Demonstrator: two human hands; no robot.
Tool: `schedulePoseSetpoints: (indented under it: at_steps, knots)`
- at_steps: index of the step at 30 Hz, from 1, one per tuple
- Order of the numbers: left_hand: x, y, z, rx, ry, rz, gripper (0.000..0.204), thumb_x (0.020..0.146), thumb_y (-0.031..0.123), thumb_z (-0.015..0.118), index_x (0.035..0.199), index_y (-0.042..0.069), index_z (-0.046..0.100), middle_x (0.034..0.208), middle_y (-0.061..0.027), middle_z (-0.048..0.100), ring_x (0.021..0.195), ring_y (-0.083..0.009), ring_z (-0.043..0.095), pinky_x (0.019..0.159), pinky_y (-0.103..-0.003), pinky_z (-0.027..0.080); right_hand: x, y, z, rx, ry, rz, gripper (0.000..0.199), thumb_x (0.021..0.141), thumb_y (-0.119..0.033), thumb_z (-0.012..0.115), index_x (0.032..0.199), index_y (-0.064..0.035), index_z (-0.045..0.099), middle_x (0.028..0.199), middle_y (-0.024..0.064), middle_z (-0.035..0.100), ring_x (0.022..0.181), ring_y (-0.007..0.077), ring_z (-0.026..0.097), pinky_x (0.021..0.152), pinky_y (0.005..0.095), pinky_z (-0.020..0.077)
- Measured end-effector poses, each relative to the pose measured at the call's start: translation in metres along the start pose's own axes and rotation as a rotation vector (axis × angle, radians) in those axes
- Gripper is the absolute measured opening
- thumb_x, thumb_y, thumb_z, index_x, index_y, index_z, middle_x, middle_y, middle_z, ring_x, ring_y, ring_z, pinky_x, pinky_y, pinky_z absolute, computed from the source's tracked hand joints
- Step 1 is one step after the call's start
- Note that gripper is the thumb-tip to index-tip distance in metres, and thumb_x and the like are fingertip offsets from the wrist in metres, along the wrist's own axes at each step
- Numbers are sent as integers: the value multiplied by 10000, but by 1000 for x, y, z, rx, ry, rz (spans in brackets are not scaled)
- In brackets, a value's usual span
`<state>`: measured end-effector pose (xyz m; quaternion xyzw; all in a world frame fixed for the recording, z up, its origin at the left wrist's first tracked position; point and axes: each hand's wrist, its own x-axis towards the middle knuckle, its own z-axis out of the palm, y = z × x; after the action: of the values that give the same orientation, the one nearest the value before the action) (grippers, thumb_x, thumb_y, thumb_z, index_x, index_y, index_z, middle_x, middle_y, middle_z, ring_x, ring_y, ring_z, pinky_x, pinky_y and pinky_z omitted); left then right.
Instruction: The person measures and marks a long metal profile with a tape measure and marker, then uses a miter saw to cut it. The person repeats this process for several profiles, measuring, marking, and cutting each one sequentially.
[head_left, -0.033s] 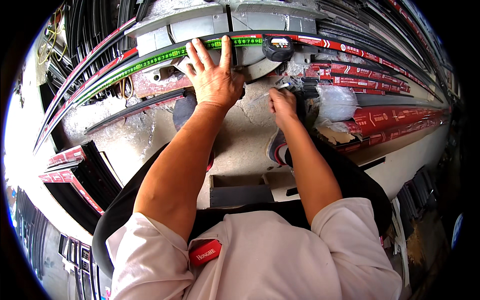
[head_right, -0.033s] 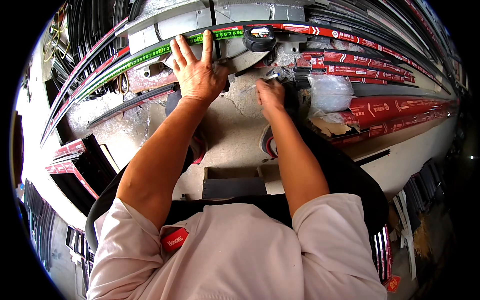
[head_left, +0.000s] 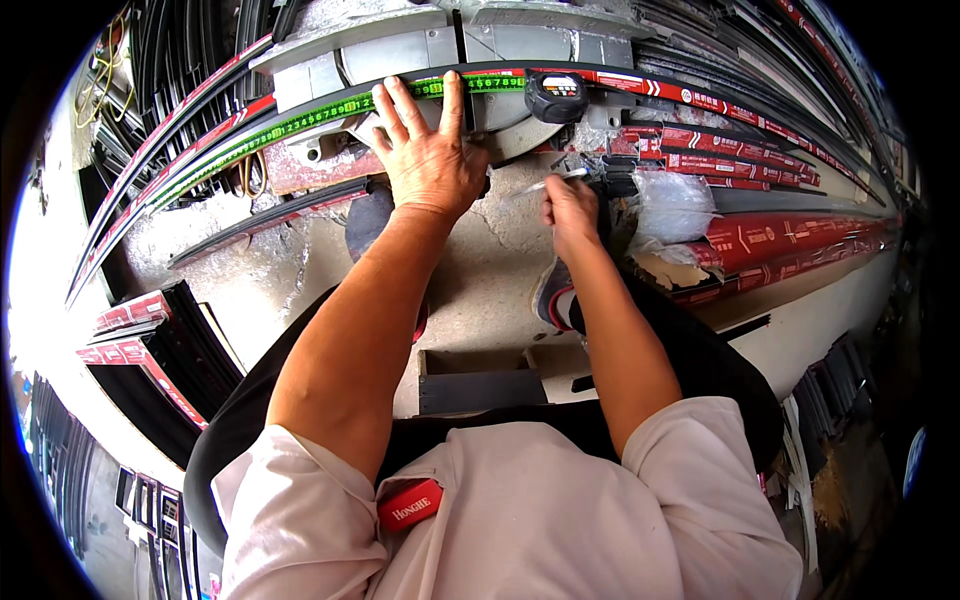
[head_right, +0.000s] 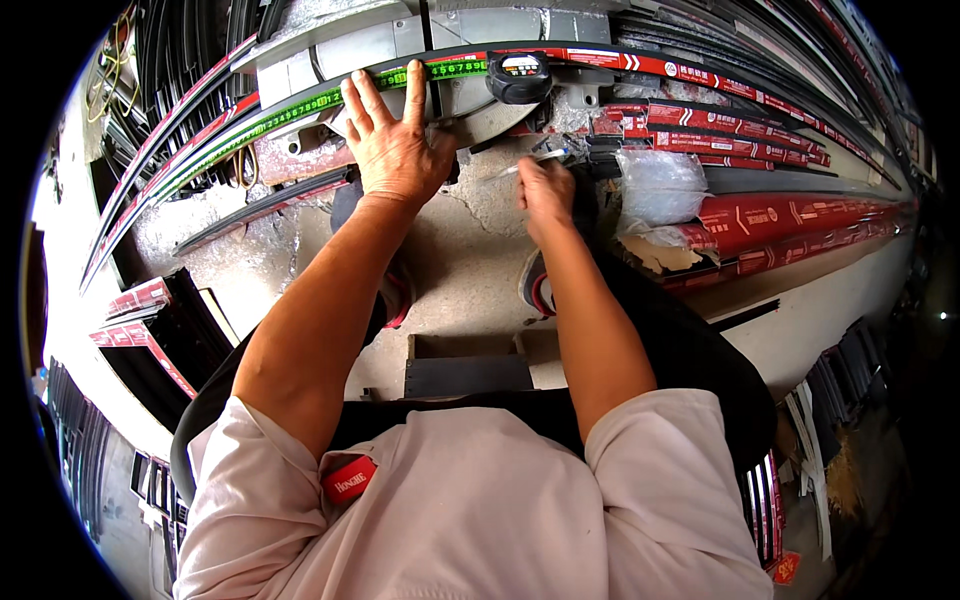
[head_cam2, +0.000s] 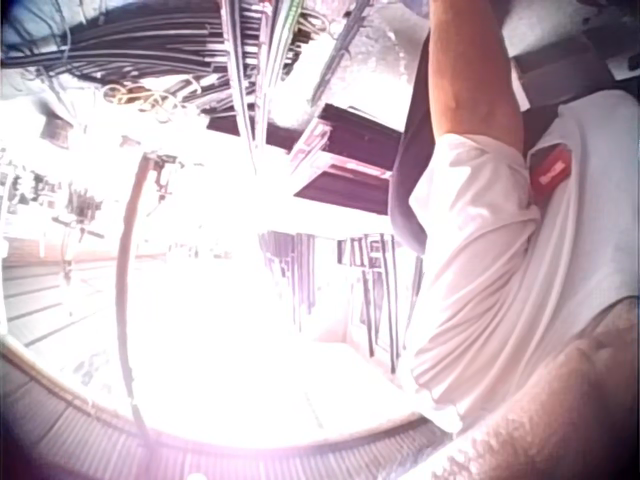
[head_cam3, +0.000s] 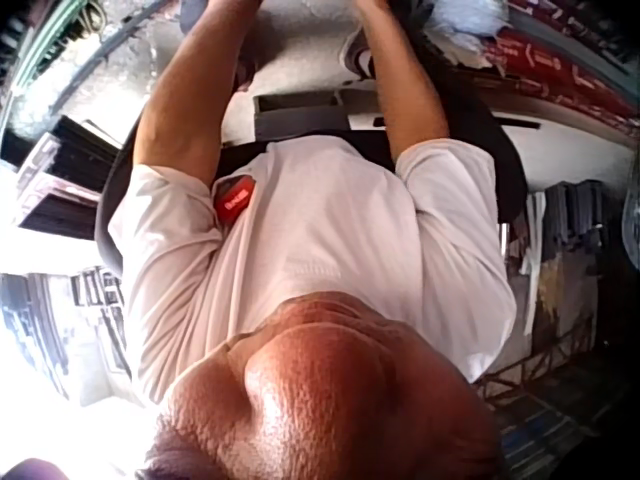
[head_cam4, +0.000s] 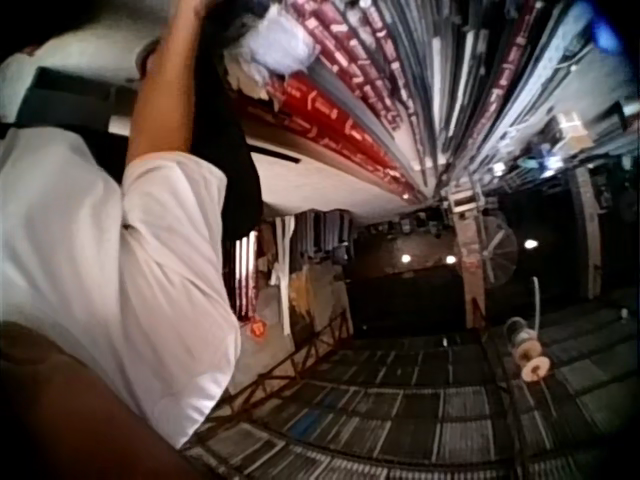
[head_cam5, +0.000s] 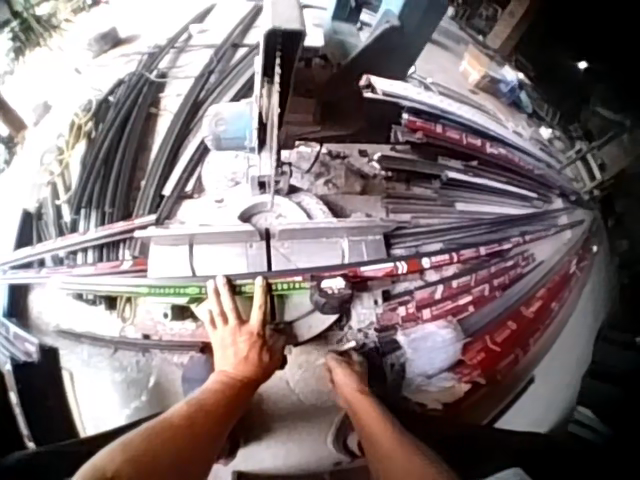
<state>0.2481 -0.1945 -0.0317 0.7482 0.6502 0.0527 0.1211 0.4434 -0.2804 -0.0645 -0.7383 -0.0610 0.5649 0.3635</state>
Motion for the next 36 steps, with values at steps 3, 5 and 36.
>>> schedulePoseSetpoints:
  at_steps: [3, 5, 36]
  knots:
    - [2, 2, 0, 7, -11, 9, 1010, 825, 441, 694, 1703, 283, 220, 1656, -439, 110, 1547, -624, 94, 1181, -690, 226, -13, -12, -4, 283, 19, -218, 152, 971, -193, 716, 948, -103, 595, 802, 12, 612, 623, 104, 545, 532, 273, 425]
    - [2, 4, 0, -2, -16, 11, 1012, 827, 436, 696, 1704, 286, 215, 1657, -439, 108, 1549, -621, 91, 1180, -695, 225, -19, -29, 3, 384, -45, -340, 117, 985, -143, 682, 1003, -84, 583, 813, 30, 618, 644, 118, 559, 554, 286, 439]
    - [1, 4, -8, -90, -67, -23, 976, 882, 398, 748, 1698, 287, 225, 1695, -397, 4, 1580, -586, 30, 1158, -758, 219, -30, -110, 78, -31, -148, -871, 55, 987, 2, 674, 1000, -17, 623, 773, -42, 611, 648, 18, 534, 578, 208, 441]
